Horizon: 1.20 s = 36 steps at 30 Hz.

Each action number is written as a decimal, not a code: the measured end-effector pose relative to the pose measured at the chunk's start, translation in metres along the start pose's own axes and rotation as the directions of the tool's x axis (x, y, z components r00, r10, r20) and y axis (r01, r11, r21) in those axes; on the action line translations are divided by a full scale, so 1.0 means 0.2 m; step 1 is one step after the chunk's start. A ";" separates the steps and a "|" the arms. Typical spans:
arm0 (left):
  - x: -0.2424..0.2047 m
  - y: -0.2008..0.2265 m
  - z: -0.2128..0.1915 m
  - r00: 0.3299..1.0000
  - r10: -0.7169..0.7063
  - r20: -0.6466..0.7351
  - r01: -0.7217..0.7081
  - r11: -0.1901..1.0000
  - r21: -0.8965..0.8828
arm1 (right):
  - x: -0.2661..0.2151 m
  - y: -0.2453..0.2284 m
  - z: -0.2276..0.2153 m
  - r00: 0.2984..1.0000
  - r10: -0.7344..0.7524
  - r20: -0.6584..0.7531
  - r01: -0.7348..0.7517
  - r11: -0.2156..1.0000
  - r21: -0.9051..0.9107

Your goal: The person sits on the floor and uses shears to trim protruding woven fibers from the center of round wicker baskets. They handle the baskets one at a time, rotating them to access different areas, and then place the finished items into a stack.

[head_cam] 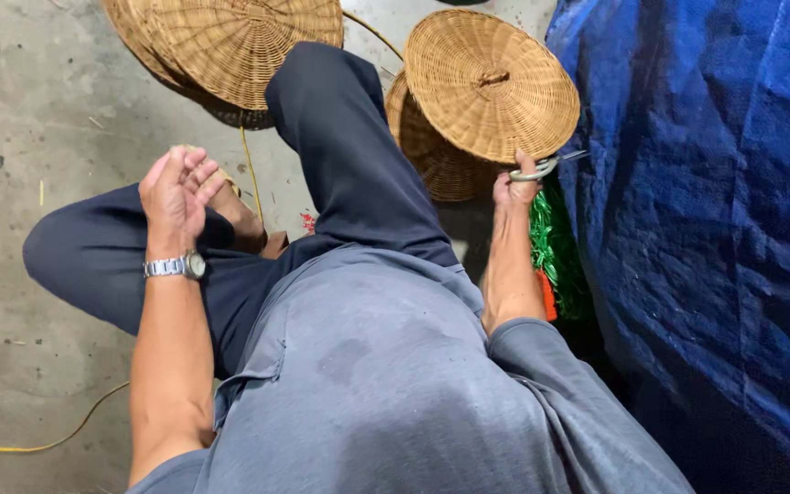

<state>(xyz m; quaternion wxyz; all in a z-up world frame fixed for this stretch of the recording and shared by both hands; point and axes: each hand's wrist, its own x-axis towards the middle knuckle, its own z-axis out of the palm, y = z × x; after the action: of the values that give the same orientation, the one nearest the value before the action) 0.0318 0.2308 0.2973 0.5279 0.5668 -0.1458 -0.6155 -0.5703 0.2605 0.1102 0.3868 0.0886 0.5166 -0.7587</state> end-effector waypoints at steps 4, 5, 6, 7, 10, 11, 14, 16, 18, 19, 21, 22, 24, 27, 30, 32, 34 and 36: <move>0.01 -0.06 -0.01 1.000 -0.017 -0.016 0.017 1.000 0.021 | -0.05 0.05 -0.11 0.995 0.093 -0.035 -0.091 0.995 0.047; 0.01 -0.08 -0.01 1.000 -0.021 -0.017 0.021 1.000 0.021 | -0.07 0.06 -0.14 0.990 0.126 -0.065 -0.123 0.991 0.051; 0.01 -0.09 0.00 1.000 -0.025 -0.018 0.026 0.999 0.021 | -0.10 0.08 -0.17 0.986 0.143 -0.087 -0.139 0.989 0.047; 0.02 -0.09 0.01 0.999 -0.035 -0.030 0.036 0.999 0.035 | -0.13 0.10 -0.18 0.981 0.159 -0.107 -0.155 0.987 0.044; 0.03 -0.11 0.02 0.997 -0.057 -0.053 0.061 0.996 0.068 | -0.17 0.17 -0.22 0.957 0.261 -0.130 -0.258 0.965 0.040; 0.03 -0.11 0.01 0.997 -0.060 -0.050 0.063 0.996 0.070 | -0.18 0.18 -0.23 0.944 0.303 -0.133 -0.300 0.953 0.041; 0.03 -0.13 0.00 0.996 -0.070 -0.061 0.075 0.994 0.084 | -0.20 0.23 -0.26 0.863 0.392 -0.318 -0.379 0.919 0.106; 0.05 -0.13 0.00 0.995 -0.077 -0.066 0.082 0.993 0.088 | -0.22 0.25 -0.27 0.822 0.367 -0.435 -0.431 0.900 -0.055; 0.06 -0.13 0.00 0.995 -0.079 -0.066 0.084 0.993 0.084 | -0.22 0.28 -0.27 0.812 0.342 -0.474 -0.457 0.877 -0.149; 0.06 -0.14 0.00 0.995 -0.078 -0.062 0.083 0.993 0.086 | -0.24 0.29 -0.29 0.822 0.337 -0.459 -0.451 0.877 -0.164; 0.07 -0.15 0.00 0.996 -0.075 -0.052 0.080 0.993 0.088 | -0.27 0.30 -0.33 0.854 0.316 -0.414 -0.427 0.880 -0.208; 0.07 -0.15 0.00 0.995 -0.080 -0.061 0.085 0.992 0.089 | -0.28 0.31 -0.34 0.873 0.300 -0.384 -0.408 0.882 -0.238; 0.08 -0.16 0.00 0.993 -0.087 -0.081 0.094 0.992 0.089 | -0.30 0.33 -0.35 0.918 0.278 -0.281 -0.363 0.875 -0.320; 0.10 -0.17 -0.01 0.995 -0.072 -0.072 0.078 0.994 0.075 | -0.33 0.29 -0.26 0.973 0.227 -0.041 -0.222 0.871 -0.439; 0.14 -0.22 -0.05 0.996 -0.065 -0.065 0.070 0.995 0.072 | -0.38 0.17 0.05 0.965 0.100 0.243 0.046 0.847 -0.530; 0.20 -0.25 -0.09 0.990 -0.088 -0.112 0.091 0.996 0.020 | -0.45 0.03 0.38 0.898 0.067 0.436 0.202 0.817 -0.540; 0.32 -0.31 -0.11 0.982 -0.126 -0.143 0.120 0.992 -0.049 | -0.54 -0.12 0.76 0.796 0.031 0.604 0.364 0.774 -0.518; 0.44 -0.37 -0.14 0.976 -0.148 -0.158 0.140 0.988 -0.057 | -0.68 -0.25 1.11 0.718 -0.014 0.696 0.385 0.841 -0.381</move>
<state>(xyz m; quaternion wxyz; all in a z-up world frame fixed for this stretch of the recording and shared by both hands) 0.0372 0.2009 0.1831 0.5049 0.6116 -0.0470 -0.6073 -0.4517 0.1480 0.3186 0.4673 -0.3514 0.5274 -0.6164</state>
